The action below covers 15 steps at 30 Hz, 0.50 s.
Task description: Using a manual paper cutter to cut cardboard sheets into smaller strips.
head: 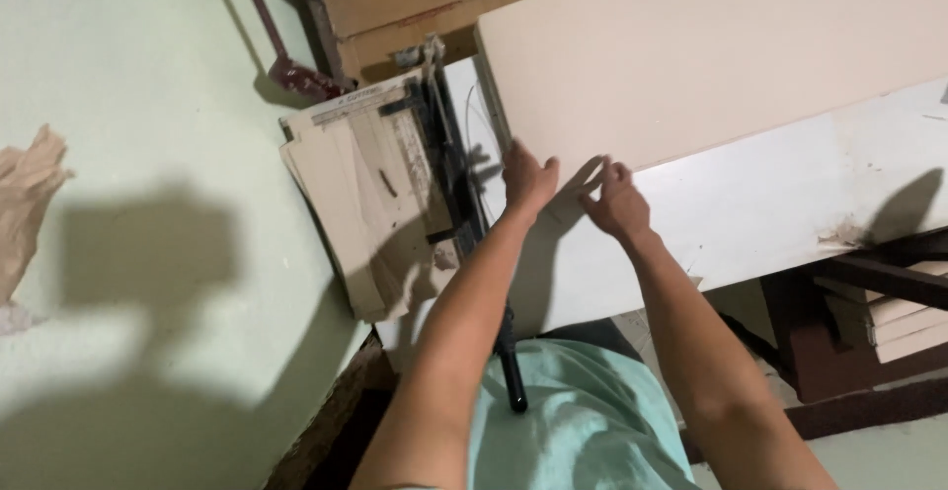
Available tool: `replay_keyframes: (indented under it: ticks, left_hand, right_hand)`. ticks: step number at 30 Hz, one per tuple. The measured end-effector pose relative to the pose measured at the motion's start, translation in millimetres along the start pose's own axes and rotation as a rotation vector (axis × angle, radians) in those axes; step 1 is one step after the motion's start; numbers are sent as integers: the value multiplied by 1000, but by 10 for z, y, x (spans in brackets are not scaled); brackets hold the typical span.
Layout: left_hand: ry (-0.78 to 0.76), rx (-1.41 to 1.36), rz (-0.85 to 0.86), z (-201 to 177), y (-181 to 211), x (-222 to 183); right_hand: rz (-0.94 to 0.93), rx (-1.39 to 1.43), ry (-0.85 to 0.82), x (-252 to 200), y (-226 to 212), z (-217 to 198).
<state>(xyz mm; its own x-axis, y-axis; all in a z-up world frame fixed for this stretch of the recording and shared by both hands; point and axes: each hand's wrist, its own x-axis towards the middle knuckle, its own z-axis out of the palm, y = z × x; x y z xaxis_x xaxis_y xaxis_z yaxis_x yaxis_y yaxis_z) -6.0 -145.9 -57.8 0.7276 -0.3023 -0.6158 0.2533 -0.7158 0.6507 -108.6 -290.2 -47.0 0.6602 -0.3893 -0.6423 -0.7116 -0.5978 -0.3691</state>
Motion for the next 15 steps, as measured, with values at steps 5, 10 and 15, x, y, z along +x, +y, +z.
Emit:
replay_keyframes:
  ticks: [5,10,15]
  left_hand:
    - [49,-83,-320,316,-187,268]
    - [154,-203,-400,283,-199,329]
    - [224,-270,-342,-92,279,-47]
  right_hand:
    - [-104,11,-91,-128,-41,-268]
    - [-116,78,-102,-93,-15,-317]
    - [-106,205,-66,-176,45,-227]
